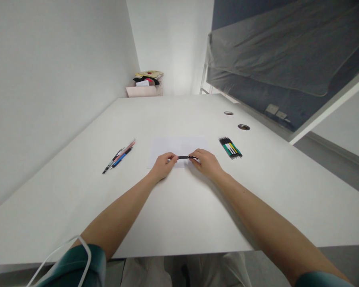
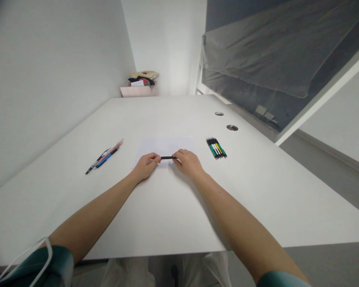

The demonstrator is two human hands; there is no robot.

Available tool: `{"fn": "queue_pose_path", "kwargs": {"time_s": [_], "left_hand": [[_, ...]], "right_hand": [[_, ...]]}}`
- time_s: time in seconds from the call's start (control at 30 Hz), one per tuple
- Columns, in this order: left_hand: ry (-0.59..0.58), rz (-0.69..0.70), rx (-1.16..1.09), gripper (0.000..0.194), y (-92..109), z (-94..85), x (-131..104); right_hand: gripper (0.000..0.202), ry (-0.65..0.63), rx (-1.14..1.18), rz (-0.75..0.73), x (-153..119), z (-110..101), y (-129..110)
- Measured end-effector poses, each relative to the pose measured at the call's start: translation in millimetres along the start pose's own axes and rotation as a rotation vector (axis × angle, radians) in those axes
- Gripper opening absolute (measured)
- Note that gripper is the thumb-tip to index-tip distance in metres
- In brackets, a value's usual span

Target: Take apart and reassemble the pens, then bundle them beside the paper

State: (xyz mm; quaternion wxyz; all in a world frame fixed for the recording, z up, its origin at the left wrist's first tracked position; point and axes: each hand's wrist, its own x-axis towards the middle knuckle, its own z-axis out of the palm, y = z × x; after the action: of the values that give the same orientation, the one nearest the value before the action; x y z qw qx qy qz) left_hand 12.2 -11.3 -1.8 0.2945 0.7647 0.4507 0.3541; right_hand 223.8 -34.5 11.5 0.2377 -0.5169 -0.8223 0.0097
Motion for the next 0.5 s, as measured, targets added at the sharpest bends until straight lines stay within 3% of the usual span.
{"fn": "queue_pose_path", "kwargs": {"time_s": [0.27, 0.4, 0.5], "left_hand": [[0.094, 0.064, 0.062, 0.011, -1, 2.0, -1], [0.127, 0.119, 0.136, 0.01, 0, 3.2, -2], [0.118, 0.178, 0.201, 0.006, 2, 4.5, -4]], "right_hand": [[0.019, 0.061, 0.13, 0.17, -4, -12, 15], [0.017, 0.048, 0.554, 0.281, -5, -15, 24], [0.022, 0.113, 0.969, 0.396, -3, -12, 22]]}}
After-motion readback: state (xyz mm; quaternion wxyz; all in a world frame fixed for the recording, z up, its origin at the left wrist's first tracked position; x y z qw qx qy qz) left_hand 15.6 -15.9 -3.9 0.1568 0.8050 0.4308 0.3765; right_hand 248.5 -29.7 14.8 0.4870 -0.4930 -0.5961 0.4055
